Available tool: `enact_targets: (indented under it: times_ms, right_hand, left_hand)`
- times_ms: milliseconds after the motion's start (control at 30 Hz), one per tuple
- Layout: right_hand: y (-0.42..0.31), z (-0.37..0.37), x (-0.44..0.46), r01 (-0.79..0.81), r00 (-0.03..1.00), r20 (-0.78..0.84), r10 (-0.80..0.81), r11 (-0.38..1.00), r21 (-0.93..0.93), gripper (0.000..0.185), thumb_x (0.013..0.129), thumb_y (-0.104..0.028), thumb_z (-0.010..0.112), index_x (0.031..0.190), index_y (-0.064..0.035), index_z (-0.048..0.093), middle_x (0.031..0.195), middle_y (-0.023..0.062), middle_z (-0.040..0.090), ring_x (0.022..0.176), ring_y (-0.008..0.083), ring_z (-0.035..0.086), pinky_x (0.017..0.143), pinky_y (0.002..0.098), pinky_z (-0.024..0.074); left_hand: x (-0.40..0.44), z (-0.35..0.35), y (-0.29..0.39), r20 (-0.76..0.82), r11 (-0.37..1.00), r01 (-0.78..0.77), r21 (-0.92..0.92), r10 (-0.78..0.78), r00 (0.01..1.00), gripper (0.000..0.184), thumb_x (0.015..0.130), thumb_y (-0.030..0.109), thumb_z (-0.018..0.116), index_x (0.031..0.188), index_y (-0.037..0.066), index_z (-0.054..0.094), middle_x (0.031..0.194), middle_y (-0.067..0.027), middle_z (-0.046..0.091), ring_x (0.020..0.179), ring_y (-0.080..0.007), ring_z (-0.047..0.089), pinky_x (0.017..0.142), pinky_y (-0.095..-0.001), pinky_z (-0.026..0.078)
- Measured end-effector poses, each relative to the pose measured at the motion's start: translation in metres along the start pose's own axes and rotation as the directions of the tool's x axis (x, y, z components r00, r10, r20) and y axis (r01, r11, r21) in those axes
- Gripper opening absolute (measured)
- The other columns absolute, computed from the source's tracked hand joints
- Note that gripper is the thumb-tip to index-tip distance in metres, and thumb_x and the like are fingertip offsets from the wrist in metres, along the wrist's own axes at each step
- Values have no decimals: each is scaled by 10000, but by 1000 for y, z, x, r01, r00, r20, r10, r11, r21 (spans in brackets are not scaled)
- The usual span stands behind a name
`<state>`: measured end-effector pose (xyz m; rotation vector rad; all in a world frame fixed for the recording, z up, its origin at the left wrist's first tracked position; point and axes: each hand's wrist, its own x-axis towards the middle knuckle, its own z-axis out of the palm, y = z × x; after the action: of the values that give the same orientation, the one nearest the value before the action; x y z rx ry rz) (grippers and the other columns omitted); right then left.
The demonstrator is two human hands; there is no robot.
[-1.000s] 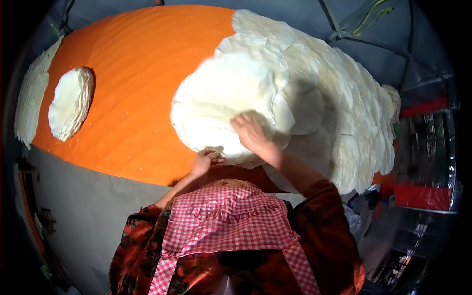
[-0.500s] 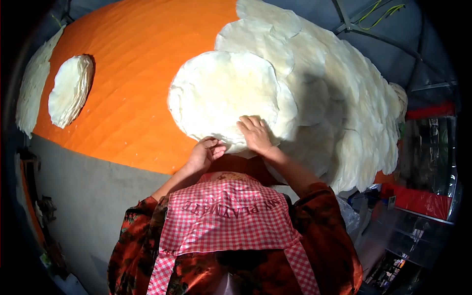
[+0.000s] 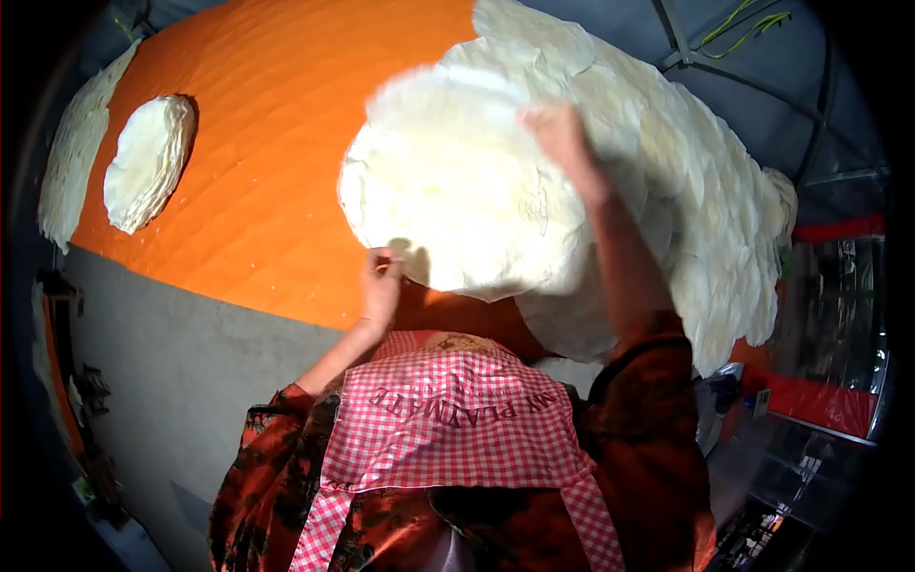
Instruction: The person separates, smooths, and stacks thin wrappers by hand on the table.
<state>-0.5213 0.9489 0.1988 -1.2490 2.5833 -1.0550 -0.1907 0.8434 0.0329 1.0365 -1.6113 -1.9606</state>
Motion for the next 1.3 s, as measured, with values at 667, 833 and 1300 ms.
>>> enact_targets:
  times_ms: [667, 833, 1300]
  right_hand:
    - [-82, 93, -101, 102, 979, -131, -154, 936, -336, 272, 745, -9, 544, 977, -87, 661, 901, 89, 650, 877, 331, 598, 697, 414, 512]
    - [-67, 176, -149, 77, 994, -28, -104, 870, -488, 272, 749, -12, 534, 989, -70, 648, 940, 64, 613, 919, 276, 572, 592, 376, 522]
    - [-128, 116, -109, -23, 955, -248, -161, 796, -605, 214, 750, -39, 554, 947, -82, 628, 885, 62, 606, 869, 277, 577, 583, 367, 517]
  left_hand:
    - [86, -44, 35, -23, 676, -252, 692, 370, 929, 142, 758, 125, 686, 746, -3, 627, 846, -194, 588, 783, -352, 585, 708, -406, 491]
    - [87, -40, 49, 81, 684, -297, 666, 330, 941, 134, 746, 121, 666, 763, -7, 631, 800, -186, 607, 735, -350, 600, 686, -414, 496]
    - [92, -43, 58, 178, 691, -391, 608, 360, 916, 197, 787, -10, 612, 978, -20, 563, 779, -153, 616, 708, -249, 621, 680, -349, 502]
